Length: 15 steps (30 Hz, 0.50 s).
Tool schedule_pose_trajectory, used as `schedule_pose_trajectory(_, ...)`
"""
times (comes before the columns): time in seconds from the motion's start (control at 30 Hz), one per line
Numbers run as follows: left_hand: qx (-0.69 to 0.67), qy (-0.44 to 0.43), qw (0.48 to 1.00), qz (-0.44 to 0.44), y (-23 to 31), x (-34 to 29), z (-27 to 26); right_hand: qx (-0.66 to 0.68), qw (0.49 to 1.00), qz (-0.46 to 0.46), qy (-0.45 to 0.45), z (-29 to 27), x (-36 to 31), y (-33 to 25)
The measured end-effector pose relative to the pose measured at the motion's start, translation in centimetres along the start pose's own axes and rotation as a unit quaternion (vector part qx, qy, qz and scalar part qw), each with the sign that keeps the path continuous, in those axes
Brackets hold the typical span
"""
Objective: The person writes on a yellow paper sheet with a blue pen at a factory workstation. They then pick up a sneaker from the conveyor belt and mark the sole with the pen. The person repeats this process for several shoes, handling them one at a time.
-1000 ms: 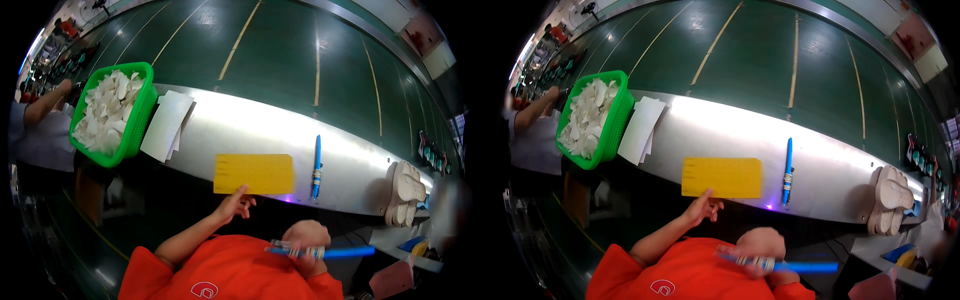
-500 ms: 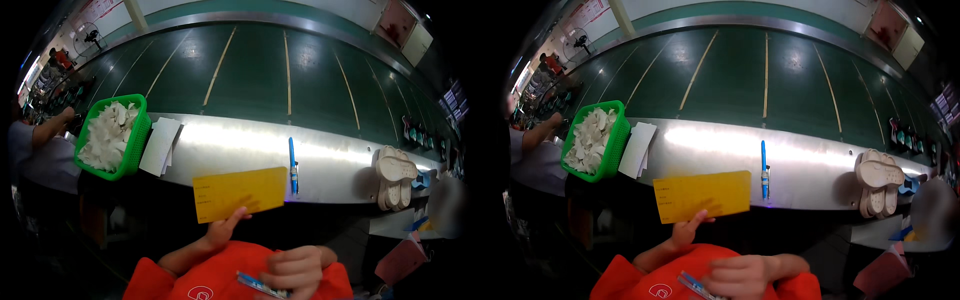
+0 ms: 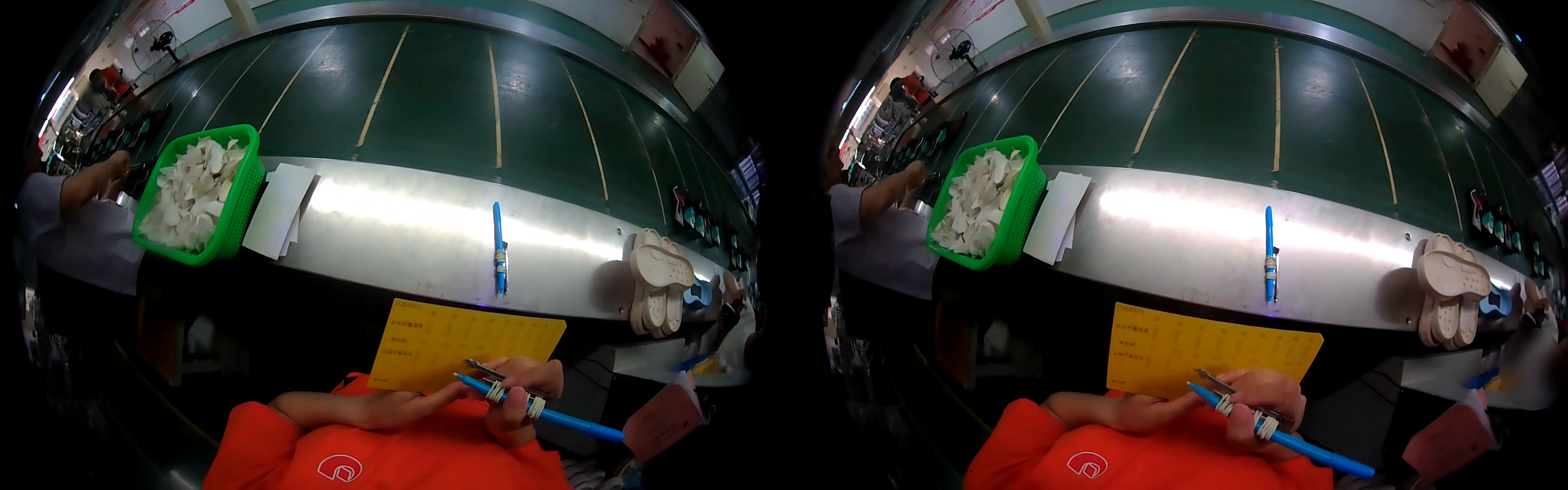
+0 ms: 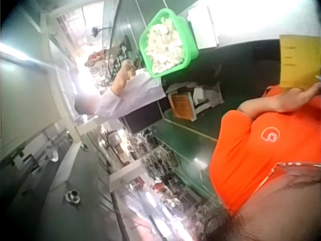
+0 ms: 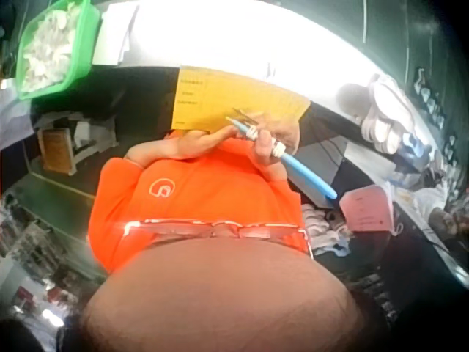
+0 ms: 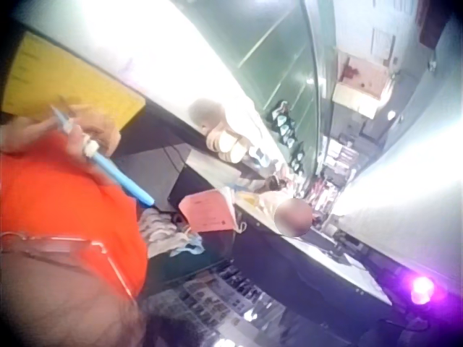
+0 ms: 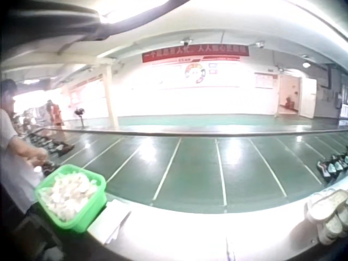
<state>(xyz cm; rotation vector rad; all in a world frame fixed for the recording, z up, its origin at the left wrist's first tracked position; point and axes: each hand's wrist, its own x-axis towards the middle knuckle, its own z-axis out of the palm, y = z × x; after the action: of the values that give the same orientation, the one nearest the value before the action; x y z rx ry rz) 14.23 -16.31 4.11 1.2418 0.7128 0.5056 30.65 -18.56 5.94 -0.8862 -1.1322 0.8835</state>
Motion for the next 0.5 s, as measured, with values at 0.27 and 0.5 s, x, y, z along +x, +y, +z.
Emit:
schedule_pose_trajectory(0.27, 0.022, 0.029, 0.998, 0.055, -0.2, -0.5, 0.1, 0.018, 0.999, -0.043, 0.018, 0.3, -0.4, 1.1)
schedule_pose_trajectory(0.5, 0.068, 0.046, 0.991, 0.108, -0.3, -0.6, 0.1, -0.06, 0.997, -0.047, 0.004, 0.4, 0.2, 0.6)
